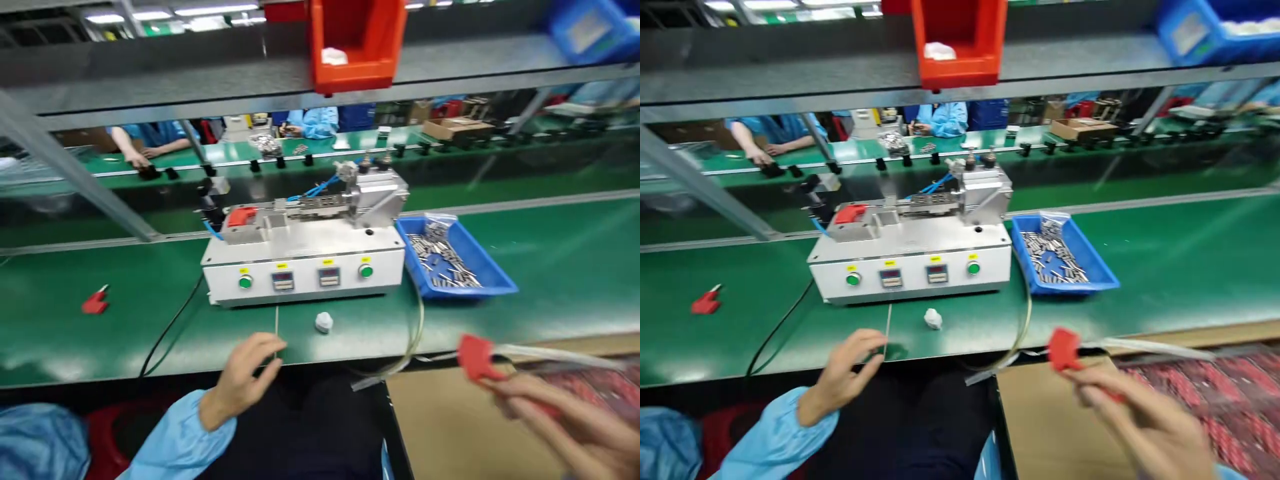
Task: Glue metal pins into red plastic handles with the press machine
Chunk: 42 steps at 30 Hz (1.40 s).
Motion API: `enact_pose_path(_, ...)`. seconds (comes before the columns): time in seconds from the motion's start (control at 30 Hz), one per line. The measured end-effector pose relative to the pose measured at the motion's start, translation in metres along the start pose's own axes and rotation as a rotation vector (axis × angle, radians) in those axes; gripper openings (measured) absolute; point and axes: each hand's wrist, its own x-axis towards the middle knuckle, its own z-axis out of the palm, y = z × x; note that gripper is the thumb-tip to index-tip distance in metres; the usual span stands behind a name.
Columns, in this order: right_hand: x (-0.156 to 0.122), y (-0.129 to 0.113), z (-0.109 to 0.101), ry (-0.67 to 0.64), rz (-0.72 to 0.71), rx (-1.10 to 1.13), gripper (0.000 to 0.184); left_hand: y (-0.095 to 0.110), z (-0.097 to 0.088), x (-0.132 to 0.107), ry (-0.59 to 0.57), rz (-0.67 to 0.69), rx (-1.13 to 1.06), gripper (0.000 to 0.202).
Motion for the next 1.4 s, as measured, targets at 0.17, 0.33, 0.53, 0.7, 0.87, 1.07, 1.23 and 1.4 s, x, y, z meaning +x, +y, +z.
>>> enact_pose_path(0.17,-0.016,-0.118,0.112,-0.817,-0.145,0.487,0.026,0.037,0.029,0.017,-0.028,0.193,-0.004,0.043)
enact_pose_path(0.33,-0.031,-0.142,0.159,-0.791,-0.044,0.667,0.026,0.029,0.02,0.007,-0.092,0.073,-0.243,0.027)
enact_pose_path(0.53,-0.028,-0.101,0.191,-0.125,-0.104,0.344,0.051,-0.011,0.01,-0.003,-0.11,-0.501,-0.556,0.044)
enact_pose_path(0.7,-0.015,-0.083,0.232,-0.349,-0.034,0.329,0.039,-0.03,0.018,0.008,-0.063,-0.758,-0.838,0.056)
enact_pose_path(0.87,-0.015,-0.087,0.242,-0.528,0.077,0.546,0.031,-0.031,0.016,0.007,-0.104,-0.745,-0.832,0.05)
enact_pose_path(1.07,-0.003,-0.08,0.244,-0.551,0.191,0.732,0.046,-0.027,0.01,0.004,-0.135,-0.705,-0.765,0.047)
enact_pose_path(1.23,0.001,-0.076,0.25,-0.495,0.288,0.842,0.046,-0.025,0.01,0.006,-0.151,-0.725,-0.723,0.051)
enact_pose_path(1.4,-0.004,-0.069,0.252,-0.456,0.261,0.76,0.044,-0.023,0.011,0.006,-0.155,-0.724,-0.668,0.049)
